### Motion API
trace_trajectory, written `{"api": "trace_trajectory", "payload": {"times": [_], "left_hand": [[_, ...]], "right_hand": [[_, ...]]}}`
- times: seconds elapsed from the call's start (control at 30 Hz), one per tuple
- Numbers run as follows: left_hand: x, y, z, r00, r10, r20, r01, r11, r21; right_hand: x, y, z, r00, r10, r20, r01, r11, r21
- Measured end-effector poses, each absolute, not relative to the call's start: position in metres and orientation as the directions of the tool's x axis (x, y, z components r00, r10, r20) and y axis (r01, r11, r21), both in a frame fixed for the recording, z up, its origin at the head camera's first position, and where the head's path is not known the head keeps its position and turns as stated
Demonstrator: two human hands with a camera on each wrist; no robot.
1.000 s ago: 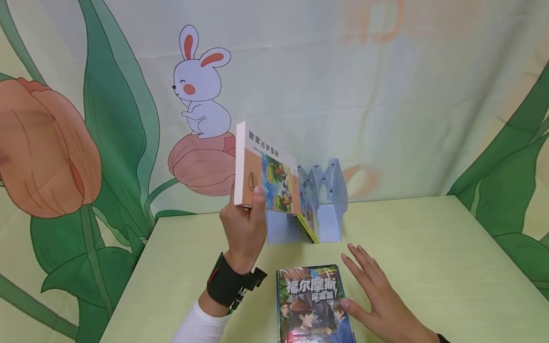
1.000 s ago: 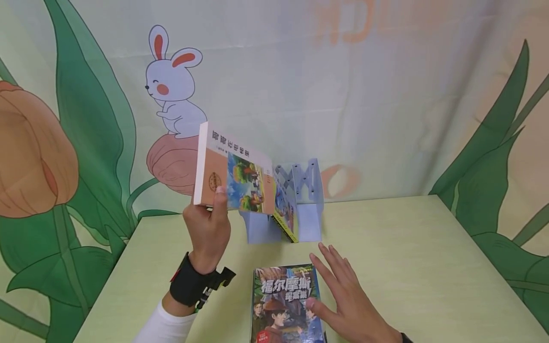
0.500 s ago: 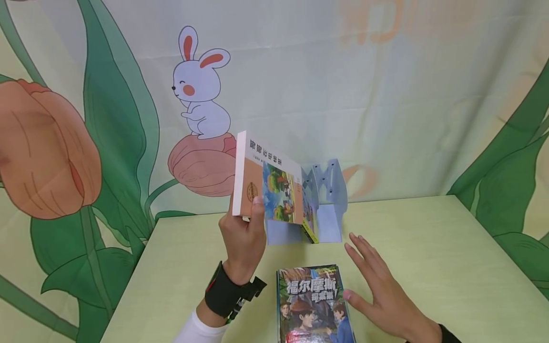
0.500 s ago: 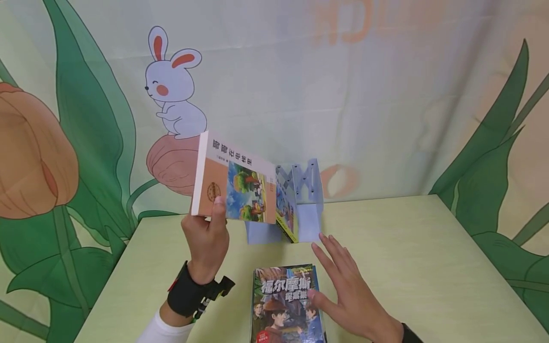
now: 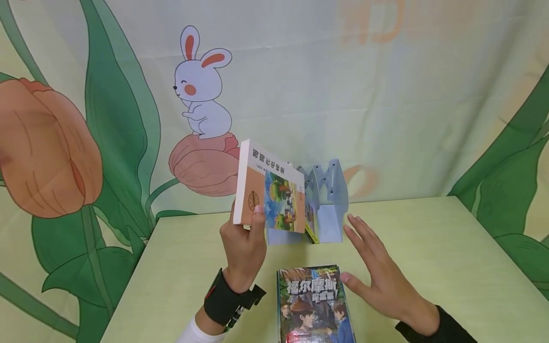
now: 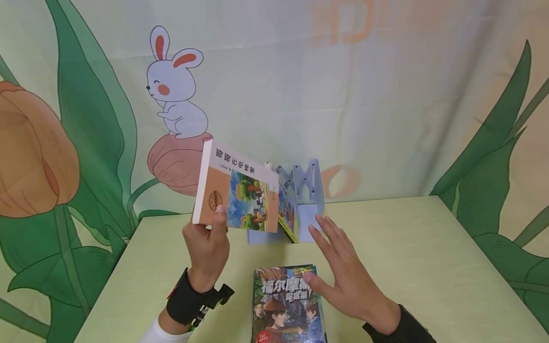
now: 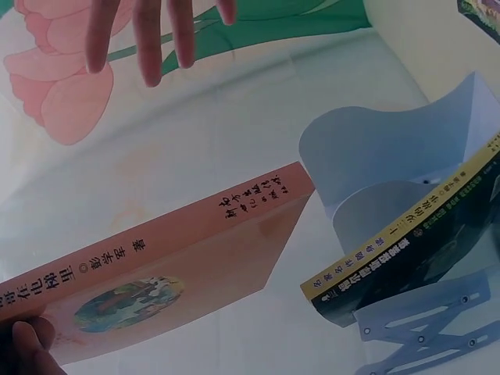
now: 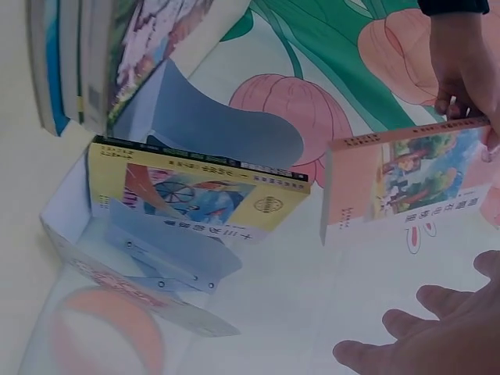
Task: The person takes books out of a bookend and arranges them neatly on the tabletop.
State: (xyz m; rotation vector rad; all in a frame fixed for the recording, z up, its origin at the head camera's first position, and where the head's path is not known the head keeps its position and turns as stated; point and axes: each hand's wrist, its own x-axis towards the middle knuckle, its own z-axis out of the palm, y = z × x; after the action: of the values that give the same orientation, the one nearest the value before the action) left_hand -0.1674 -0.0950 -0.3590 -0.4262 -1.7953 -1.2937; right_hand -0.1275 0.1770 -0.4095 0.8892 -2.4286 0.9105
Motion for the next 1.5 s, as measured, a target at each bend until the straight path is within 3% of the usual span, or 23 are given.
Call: {"api": "trace_trajectory", "payload": {"times": [0.37, 0.63, 0.87, 1.13, 1.5], "left_hand": [[-0.16, -0.095, -0.368, -0.587, -0.175, 0.791, 0.685, 0.413, 0.6], [-0.153, -0.096, -0.372, -0.598, -0.151, 0.788, 0.689, 0.407, 0.6], [-0.146, -0.097, -0.376, -0.608, -0.109, 0.786, 0.692, 0.414, 0.592], [-0.138, -0.097, -0.382, -0.689, -0.111, 0.716, 0.626, 0.407, 0.665], [-0.125, -0.094, -0.384, -0.721, -0.089, 0.687, 0.606, 0.4, 0.688]], "right_hand": [[-0.137, 0.169, -0.386, -0.661, -0.418, 0.623, -0.731, 0.548, -0.407], [-0.142, 0.167, -0.372, -0.69, -0.395, 0.607, -0.703, 0.565, -0.431], [-0.148, 0.166, -0.372, -0.631, -0.382, 0.675, -0.747, 0.534, -0.396], [-0.149, 0.166, -0.37, -0.681, -0.372, 0.631, -0.708, 0.555, -0.437], [-0.154, 0.162, -0.363, -0.68, -0.369, 0.634, -0.713, 0.537, -0.452]]}}
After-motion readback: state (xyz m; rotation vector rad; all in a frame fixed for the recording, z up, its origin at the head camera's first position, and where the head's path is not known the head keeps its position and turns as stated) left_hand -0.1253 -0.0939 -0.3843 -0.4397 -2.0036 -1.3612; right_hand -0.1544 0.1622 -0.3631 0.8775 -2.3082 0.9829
